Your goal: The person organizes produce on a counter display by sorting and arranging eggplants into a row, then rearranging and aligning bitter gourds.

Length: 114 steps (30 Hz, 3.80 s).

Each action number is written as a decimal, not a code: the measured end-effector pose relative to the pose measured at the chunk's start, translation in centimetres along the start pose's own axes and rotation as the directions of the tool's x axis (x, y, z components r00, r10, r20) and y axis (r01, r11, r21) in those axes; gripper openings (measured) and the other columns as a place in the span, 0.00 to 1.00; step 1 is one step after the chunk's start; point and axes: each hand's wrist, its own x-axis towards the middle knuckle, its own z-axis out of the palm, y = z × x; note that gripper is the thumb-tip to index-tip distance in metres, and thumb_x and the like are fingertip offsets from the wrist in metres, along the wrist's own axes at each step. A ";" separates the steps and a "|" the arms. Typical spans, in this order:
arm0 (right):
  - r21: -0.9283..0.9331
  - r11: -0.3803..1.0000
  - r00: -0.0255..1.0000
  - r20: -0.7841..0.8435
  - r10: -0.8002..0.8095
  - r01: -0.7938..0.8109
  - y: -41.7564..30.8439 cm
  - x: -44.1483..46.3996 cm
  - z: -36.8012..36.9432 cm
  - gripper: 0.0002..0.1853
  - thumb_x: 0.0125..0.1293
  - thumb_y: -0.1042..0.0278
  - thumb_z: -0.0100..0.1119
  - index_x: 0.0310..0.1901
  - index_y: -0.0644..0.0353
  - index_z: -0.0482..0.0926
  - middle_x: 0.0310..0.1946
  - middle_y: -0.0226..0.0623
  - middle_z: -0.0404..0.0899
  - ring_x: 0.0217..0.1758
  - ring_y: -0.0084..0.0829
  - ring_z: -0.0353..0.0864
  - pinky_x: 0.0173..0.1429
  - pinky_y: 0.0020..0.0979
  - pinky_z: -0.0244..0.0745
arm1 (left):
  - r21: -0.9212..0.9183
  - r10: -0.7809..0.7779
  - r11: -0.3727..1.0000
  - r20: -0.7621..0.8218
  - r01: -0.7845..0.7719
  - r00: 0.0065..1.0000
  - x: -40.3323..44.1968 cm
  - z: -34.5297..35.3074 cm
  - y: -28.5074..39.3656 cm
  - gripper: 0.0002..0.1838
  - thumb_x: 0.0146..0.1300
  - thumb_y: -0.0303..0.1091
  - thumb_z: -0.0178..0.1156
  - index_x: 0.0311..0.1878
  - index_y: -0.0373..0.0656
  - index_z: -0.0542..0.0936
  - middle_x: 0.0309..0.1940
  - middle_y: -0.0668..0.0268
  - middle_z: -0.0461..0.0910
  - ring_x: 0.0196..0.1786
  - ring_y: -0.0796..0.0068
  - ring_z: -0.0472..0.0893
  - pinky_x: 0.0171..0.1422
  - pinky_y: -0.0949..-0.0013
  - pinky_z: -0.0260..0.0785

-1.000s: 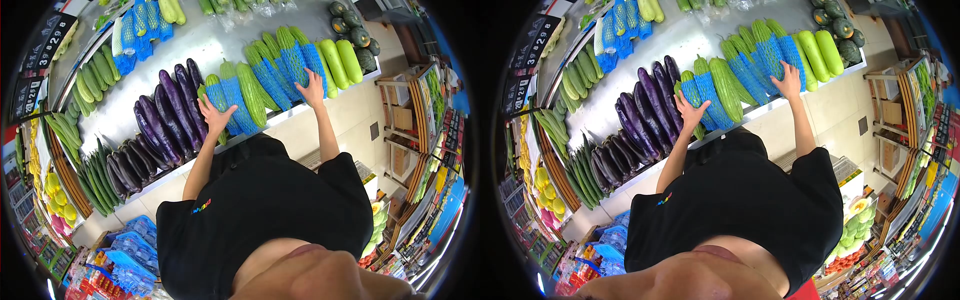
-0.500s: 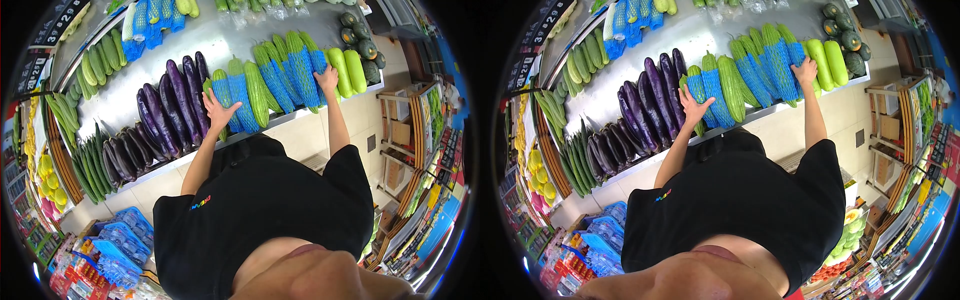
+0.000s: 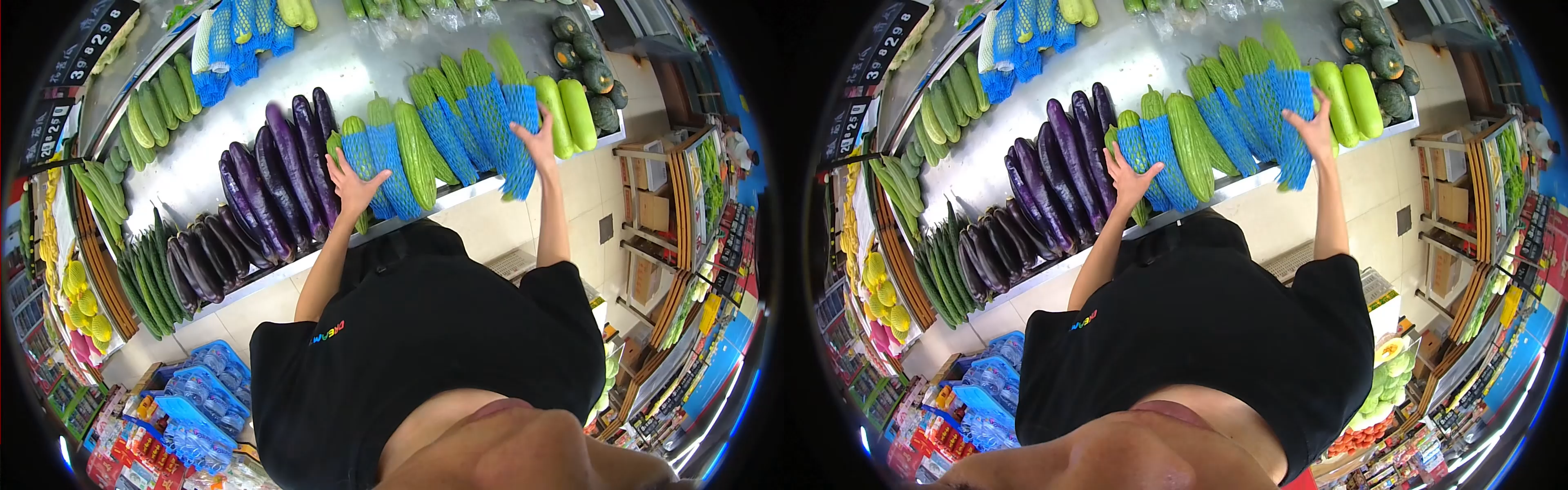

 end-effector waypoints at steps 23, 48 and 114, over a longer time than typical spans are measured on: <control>-0.872 0.413 0.931 0.117 -0.346 0.263 9.1 -3.3 12.7 0.41 0.58 0.57 0.68 0.72 0.35 0.61 0.56 0.43 0.70 0.57 0.43 0.69 0.56 0.43 0.66 | 0.046 -0.036 0.998 0.020 0.035 0.999 0.0 -0.6 0.5 0.73 0.39 0.67 0.75 0.78 0.43 0.38 0.76 0.42 0.32 0.78 0.42 0.40 0.72 0.37 0.51; -0.305 0.947 0.994 -0.003 -0.107 0.101 7.6 -10.2 19.4 0.33 0.51 0.53 0.72 0.53 0.70 0.77 0.44 0.51 0.76 0.47 0.47 0.77 0.52 0.40 0.73 | -0.003 0.008 1.000 0.038 -0.008 0.999 0.1 0.0 -0.2 0.74 0.40 0.70 0.73 0.77 0.38 0.37 0.76 0.39 0.31 0.78 0.39 0.38 0.72 0.34 0.48; -0.200 0.924 0.945 0.025 -0.326 0.325 1.1 -10.3 17.2 0.37 0.55 0.70 0.66 0.68 0.63 0.65 0.61 0.53 0.72 0.64 0.47 0.73 0.67 0.39 0.68 | -0.111 0.043 0.993 0.015 -0.042 0.999 -0.2 -0.5 -0.8 0.55 0.62 0.57 0.63 0.78 0.42 0.40 0.75 0.37 0.33 0.77 0.38 0.39 0.76 0.43 0.42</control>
